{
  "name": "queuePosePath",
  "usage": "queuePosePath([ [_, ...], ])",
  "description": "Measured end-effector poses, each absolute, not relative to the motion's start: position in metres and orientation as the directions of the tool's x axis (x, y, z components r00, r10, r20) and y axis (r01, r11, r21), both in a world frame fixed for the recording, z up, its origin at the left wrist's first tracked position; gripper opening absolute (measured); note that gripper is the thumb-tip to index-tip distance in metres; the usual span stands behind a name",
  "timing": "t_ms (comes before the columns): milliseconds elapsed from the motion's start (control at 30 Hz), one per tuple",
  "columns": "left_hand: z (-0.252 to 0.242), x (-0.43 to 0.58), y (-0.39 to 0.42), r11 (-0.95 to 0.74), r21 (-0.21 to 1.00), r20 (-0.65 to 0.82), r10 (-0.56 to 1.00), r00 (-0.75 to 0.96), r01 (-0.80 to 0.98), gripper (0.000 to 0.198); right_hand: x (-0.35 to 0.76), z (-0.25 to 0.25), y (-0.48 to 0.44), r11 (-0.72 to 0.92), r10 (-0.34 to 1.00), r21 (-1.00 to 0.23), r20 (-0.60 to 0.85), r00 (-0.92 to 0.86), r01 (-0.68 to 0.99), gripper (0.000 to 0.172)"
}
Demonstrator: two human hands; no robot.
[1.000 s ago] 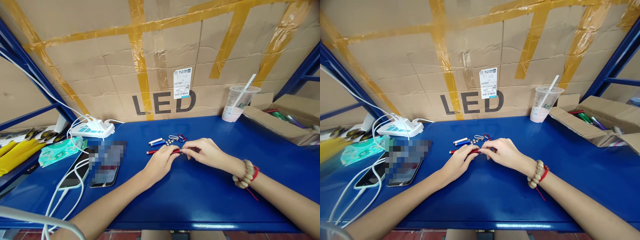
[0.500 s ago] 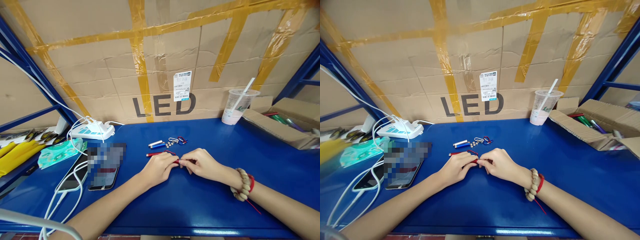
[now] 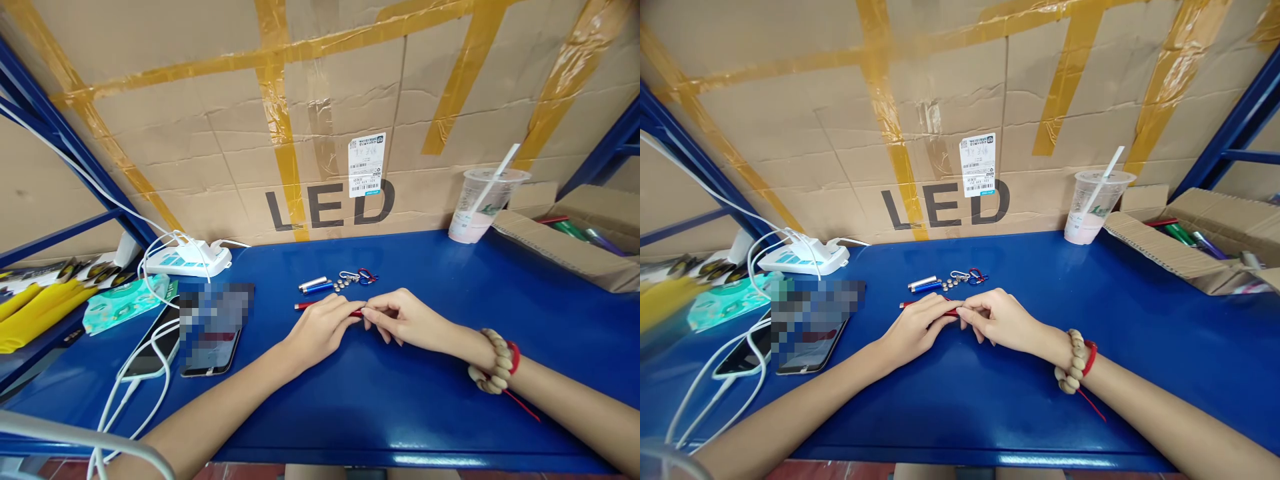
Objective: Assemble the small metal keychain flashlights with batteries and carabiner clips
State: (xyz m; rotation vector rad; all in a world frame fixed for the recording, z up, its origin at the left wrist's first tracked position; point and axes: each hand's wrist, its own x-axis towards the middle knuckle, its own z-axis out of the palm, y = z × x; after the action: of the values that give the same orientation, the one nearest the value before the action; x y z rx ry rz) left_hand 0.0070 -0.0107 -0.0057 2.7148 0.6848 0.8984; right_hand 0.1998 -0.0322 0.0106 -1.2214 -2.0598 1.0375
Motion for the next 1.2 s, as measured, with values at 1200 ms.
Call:
queuePosePath([
  [1200, -0.002, 0.02, -0.014, -0.632, 0.616, 0.429, 0.77, 0.473, 0.47, 0.021, 0.218, 0.018, -0.027, 0.692, 0.492, 0.033, 0.71, -0.504, 0.721, 0.025],
])
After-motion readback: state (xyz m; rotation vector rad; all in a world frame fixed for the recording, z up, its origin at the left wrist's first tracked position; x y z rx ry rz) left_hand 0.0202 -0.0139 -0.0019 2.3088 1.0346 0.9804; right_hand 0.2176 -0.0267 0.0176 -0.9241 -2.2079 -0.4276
